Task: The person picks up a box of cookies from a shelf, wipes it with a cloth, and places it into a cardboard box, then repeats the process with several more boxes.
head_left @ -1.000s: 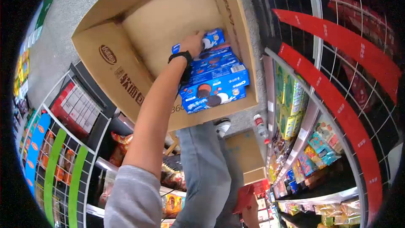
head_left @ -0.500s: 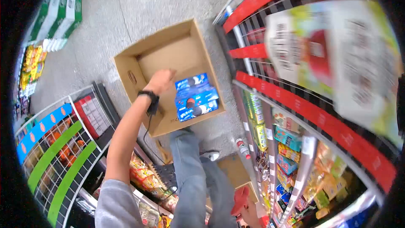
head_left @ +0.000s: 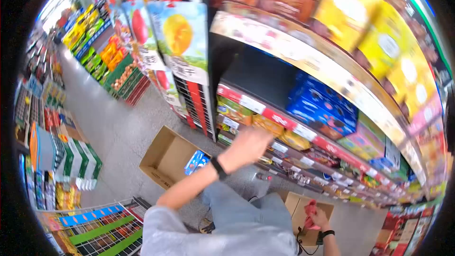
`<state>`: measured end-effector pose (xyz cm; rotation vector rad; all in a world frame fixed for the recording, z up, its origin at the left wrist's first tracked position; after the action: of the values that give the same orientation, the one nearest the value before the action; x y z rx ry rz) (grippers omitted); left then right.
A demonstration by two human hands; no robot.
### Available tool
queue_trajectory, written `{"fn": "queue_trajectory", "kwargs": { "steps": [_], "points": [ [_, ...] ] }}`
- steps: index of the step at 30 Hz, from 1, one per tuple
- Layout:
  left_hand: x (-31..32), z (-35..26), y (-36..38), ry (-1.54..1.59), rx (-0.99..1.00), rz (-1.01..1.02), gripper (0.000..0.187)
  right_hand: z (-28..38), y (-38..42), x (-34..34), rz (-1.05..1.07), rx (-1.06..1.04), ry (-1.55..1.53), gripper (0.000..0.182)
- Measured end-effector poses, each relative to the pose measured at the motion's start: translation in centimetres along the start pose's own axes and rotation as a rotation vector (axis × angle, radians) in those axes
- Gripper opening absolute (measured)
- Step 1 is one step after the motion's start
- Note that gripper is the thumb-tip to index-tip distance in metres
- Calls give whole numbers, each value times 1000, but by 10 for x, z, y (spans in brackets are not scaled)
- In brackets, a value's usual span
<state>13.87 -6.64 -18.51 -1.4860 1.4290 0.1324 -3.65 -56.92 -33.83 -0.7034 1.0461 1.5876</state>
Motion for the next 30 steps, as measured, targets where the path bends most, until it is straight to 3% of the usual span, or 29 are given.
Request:
{"fn": "queue_trajectory", "kwargs": {
  "steps": [1, 2, 5, 6, 7, 8, 9, 11, 13, 14, 15, 17, 19, 22, 30],
  "points": [
    [-3, 3, -32, -147, -39, -19, 19, 2, 16, -13, -43, 59, -81, 34],
    [-15, 10, -66, -164, 84, -247, 18, -19, 32, -8, -90, 68, -84, 34],
    [-41, 47, -149, -322, -145, -339, 17, -53, 73, 9, -108, 176, -81, 35],
    [-35, 71, -168, -418, -165, -303, 23, -59, 87, 19, -87, 224, -80, 36],
    [-26, 94, -182, -403, -54, -328, 39, -67, 98, 37, -51, 252, -78, 36],
    [-24, 107, -199, -433, 6, -182, 52, -79, 103, 60, -20, 271, -75, 36],
    [-25, 108, -212, -483, -60, -24, 57, -87, 107, 77, 11, 290, -71, 36],
    [-29, 92, -227, -684, 65, -13, 59, -81, 108, 108, -17, 274, -57, 36],
    [-18, 114, -238, -661, 143, -31, 53, -82, 114, 141, -46, 244, -136, 34],
    [-10, 128, -242, -614, 213, -124, 48, -80, 113, 155, 122, 505, -494, 32],
    [-10, 136, -251, -590, 225, -150, 47, -30, 111, 128, 42, 456, -382, 33],
    [-11, 143, -257, -560, 178, -129, 46, -52, 109, 143, 6, 289, -227, 36],
    [-11, 147, -256, -526, 146, -98, 45, -85, 107, 163, -20, 338, -110, 38],
    [-10, 153, -247, -456, 91, -33, 44, -33, 109, 101, 4, 344, -162, 50],
    [-6, 161, -209, -249, -44, 102, 41, 90, 115, 18, -158, 416, -309, 45]
  ]
}}
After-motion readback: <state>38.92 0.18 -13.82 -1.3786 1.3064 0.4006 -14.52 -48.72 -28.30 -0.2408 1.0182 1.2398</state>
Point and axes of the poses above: each hand's wrist, its own y-axis away from the middle knuckle, its own x-axis out of the palm, z = x × y, the point moved 2 cm from there along -y, towards the middle knuckle, and after that the axes turned 12 degrees about -z, right-handed, at the moved point
